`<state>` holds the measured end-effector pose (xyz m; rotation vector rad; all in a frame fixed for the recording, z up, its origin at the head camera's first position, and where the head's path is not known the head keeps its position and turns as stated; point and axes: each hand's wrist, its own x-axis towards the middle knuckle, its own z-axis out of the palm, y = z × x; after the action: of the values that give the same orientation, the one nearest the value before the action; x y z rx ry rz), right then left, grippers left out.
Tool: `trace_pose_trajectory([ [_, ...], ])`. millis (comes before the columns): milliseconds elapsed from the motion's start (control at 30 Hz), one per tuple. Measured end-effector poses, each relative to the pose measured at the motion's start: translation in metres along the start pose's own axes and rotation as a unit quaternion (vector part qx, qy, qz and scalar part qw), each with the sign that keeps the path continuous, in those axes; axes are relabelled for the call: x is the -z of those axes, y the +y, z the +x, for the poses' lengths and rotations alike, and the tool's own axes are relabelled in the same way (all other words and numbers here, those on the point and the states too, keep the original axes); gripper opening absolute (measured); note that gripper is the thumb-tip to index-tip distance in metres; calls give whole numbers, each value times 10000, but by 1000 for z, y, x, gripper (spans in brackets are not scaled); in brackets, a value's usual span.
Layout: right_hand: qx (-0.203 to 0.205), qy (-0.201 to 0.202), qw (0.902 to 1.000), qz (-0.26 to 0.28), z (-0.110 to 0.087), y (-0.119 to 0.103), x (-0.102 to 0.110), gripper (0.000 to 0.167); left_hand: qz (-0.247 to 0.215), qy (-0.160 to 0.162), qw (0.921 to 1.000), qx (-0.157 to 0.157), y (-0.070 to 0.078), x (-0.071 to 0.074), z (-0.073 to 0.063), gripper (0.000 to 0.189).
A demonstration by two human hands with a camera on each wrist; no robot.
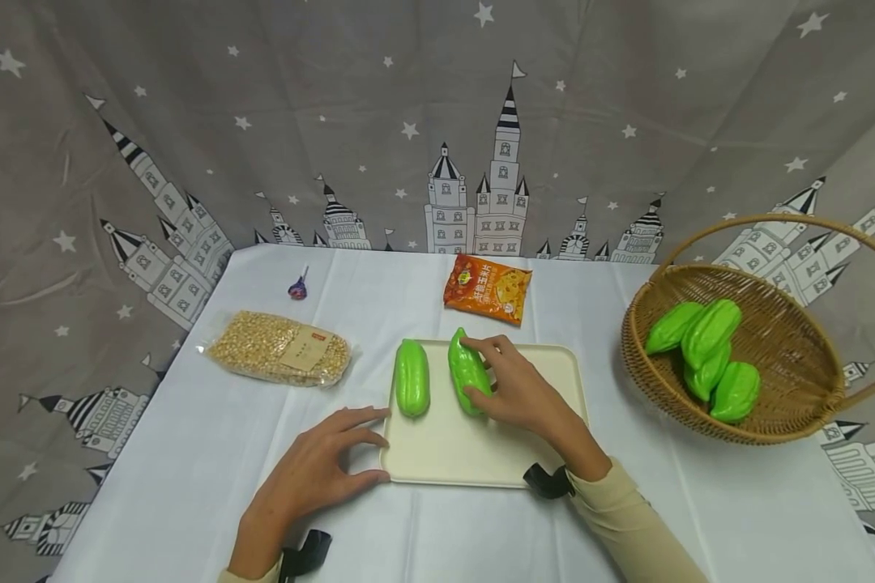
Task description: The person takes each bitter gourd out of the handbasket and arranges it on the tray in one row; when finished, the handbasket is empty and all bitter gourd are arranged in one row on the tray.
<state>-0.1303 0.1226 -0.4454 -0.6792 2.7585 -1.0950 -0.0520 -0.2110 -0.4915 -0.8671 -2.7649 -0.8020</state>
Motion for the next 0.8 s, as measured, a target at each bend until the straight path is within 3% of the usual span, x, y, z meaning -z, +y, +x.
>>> trace_pose_trajectory([
  [333,-66,-163,9998,-49,16,-8,-18,71,34,49,10000,13,0,1,-2,38],
  [800,-424,-174,9989,52,23,-14,-29,69,-15,60,10000,-67,0,0,0,39],
])
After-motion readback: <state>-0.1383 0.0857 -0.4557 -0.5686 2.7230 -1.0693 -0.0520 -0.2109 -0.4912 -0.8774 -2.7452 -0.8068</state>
